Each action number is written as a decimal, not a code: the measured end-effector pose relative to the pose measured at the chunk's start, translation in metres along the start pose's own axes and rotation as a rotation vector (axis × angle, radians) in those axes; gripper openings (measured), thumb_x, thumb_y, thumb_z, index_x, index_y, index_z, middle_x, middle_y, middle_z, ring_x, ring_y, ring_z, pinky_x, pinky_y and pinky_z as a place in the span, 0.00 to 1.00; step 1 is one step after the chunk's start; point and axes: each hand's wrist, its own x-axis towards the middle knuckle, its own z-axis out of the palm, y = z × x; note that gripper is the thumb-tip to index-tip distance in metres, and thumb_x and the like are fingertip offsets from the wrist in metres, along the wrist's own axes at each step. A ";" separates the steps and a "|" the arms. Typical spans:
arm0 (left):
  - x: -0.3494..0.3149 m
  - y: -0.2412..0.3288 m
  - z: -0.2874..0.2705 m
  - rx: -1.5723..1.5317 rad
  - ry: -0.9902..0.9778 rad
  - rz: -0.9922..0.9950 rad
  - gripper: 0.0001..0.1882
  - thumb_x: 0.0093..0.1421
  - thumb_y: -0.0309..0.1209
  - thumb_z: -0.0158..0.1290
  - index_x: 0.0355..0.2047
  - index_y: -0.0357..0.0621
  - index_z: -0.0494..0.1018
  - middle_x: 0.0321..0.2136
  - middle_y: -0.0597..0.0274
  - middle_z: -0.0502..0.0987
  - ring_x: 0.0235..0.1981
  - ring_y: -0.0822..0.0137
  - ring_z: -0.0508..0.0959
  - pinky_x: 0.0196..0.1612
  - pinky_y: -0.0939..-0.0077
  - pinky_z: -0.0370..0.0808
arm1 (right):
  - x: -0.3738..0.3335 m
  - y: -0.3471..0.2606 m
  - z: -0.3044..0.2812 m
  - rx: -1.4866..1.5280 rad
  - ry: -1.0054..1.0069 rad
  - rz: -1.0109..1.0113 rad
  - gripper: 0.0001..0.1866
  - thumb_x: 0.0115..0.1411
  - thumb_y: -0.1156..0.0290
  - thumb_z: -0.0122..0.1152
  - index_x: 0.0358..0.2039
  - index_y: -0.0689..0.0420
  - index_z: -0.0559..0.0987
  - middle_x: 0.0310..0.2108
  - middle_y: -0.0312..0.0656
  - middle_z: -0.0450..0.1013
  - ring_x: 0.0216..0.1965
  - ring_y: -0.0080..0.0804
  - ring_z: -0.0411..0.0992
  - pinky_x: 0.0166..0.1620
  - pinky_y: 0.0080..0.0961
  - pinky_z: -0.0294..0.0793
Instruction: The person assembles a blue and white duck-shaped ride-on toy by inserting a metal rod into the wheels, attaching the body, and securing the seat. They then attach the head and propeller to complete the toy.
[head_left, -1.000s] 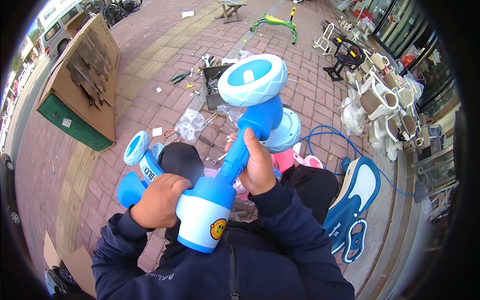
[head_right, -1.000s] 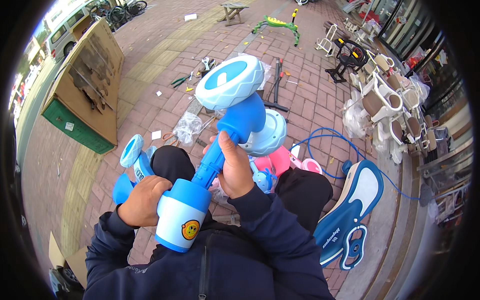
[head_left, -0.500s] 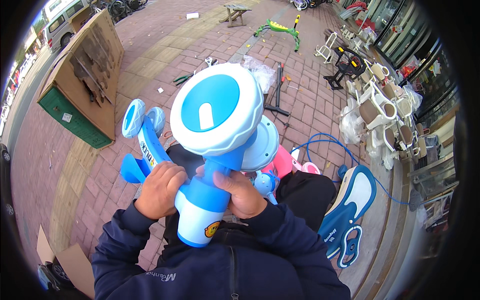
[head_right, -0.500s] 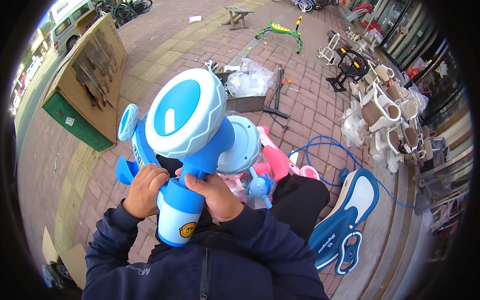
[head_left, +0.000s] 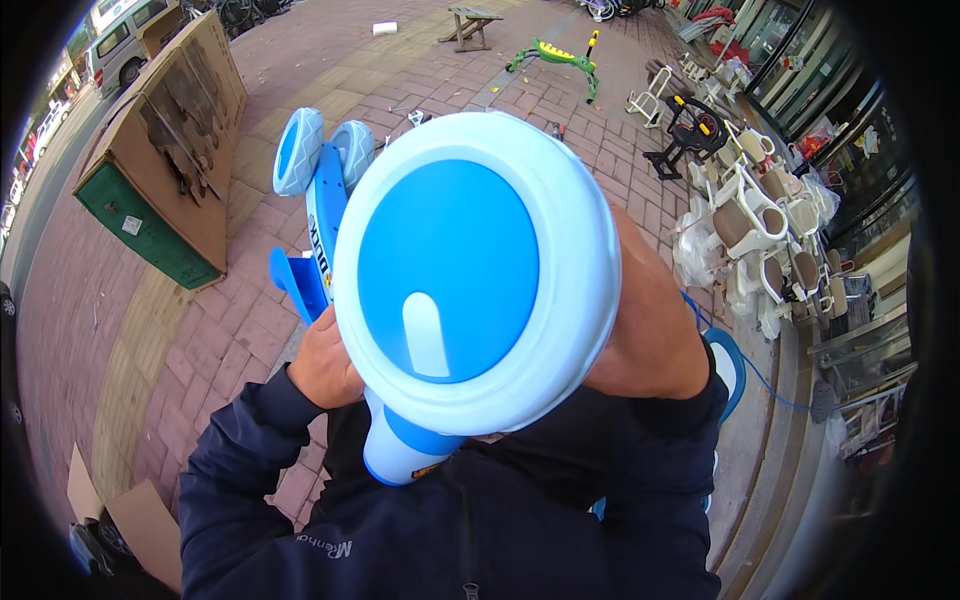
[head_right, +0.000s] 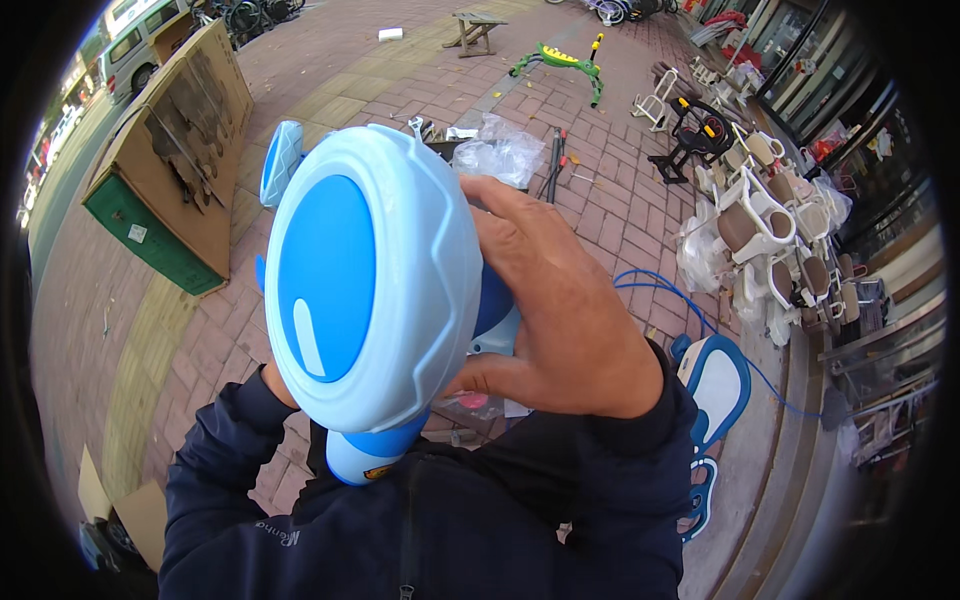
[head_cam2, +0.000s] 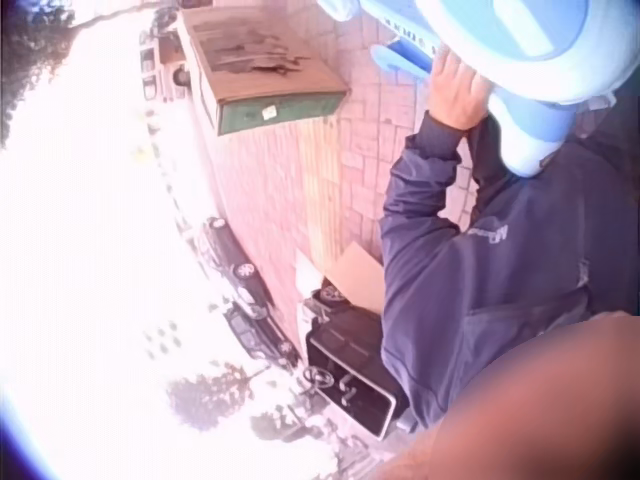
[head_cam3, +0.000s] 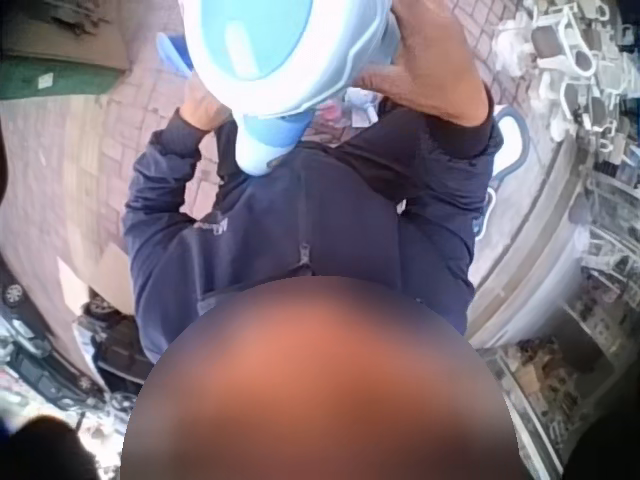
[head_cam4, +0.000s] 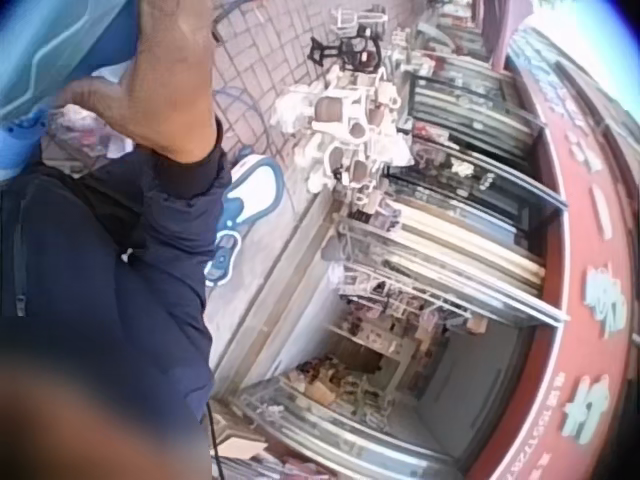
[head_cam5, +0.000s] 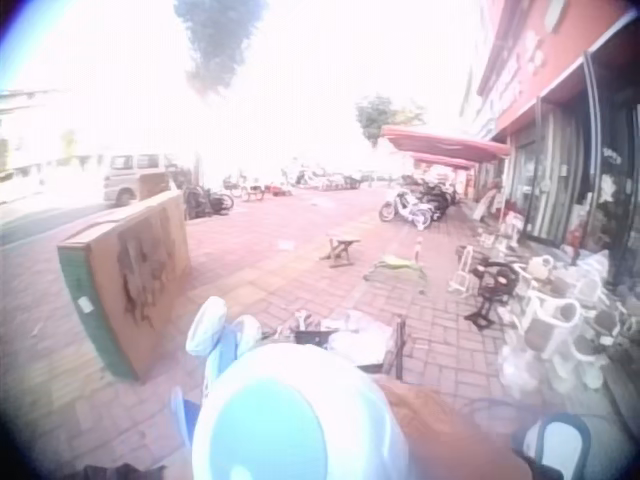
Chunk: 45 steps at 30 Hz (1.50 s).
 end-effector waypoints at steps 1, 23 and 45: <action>0.002 0.000 0.001 -0.020 -0.007 0.008 0.24 0.57 0.30 0.62 0.54 0.41 0.74 0.55 0.47 0.76 0.58 0.46 0.75 0.67 0.49 0.66 | 0.009 0.012 0.001 0.186 -0.154 0.005 0.43 0.48 0.59 0.80 0.61 0.61 0.70 0.56 0.56 0.72 0.55 0.54 0.73 0.59 0.43 0.72; 0.033 -0.025 0.000 -0.055 -0.207 0.139 0.24 0.47 0.25 0.62 0.47 0.45 0.71 0.44 0.55 0.77 0.52 0.53 0.77 0.61 0.60 0.71 | -0.022 0.090 0.073 0.545 -0.263 0.412 0.41 0.50 0.62 0.82 0.61 0.58 0.71 0.55 0.45 0.75 0.58 0.41 0.72 0.62 0.37 0.70; 0.103 -0.094 0.022 -1.375 0.570 -0.603 0.57 0.49 0.68 0.64 0.64 0.35 0.62 0.56 0.48 0.74 0.56 0.56 0.77 0.59 0.60 0.75 | -0.012 0.056 0.149 1.219 0.506 0.419 0.43 0.58 0.47 0.72 0.62 0.63 0.65 0.51 0.50 0.73 0.48 0.38 0.78 0.50 0.35 0.81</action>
